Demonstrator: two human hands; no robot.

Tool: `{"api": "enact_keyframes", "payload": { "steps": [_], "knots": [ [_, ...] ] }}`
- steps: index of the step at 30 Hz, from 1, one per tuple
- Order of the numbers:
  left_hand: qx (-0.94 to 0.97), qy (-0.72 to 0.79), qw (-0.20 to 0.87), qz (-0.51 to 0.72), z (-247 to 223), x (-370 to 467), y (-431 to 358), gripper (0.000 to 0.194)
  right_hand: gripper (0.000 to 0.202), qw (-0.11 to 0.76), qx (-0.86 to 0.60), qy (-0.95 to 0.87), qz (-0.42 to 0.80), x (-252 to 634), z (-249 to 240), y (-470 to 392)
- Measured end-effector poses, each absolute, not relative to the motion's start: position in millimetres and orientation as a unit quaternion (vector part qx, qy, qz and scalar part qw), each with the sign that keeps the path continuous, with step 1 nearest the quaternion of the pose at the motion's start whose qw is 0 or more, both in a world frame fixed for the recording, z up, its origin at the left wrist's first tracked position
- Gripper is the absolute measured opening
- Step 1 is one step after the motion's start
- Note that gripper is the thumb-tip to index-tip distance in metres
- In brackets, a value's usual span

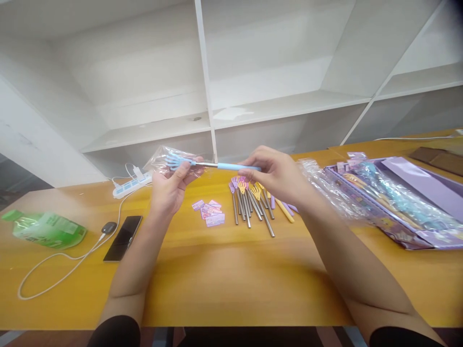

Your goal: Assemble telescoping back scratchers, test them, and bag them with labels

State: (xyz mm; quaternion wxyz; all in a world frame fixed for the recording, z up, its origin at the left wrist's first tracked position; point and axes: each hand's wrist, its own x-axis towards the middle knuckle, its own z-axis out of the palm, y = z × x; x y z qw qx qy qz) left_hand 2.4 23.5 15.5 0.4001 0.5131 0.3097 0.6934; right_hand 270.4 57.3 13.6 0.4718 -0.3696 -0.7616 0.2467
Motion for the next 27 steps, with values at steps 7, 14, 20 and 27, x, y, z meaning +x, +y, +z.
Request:
{"api": "enact_keyframes", "payload": {
  "steps": [7, 14, 20, 27],
  "knots": [
    [0.524, 0.297, 0.473, 0.643, -2, 27, 23, 0.031, 0.029, 0.533, -0.305, -0.739, 0.278, 240, -1, 45],
    [0.501, 0.3, 0.469, 0.663, -6, 23, 30, 0.032, 0.031, 0.545, -0.3, -0.754, 0.209, 246, 0, 48],
    [0.483, 0.294, 0.462, 0.683, 4, 12, 31, 0.034, 0.006, 0.559, -0.249, -0.768, 0.189, 254, 8, 48],
    [0.515, 0.299, 0.528, 0.605, -12, 36, 21, 0.036, 0.017, 0.573, -0.2, -0.794, -0.038, 239, -3, 41]
  ]
}}
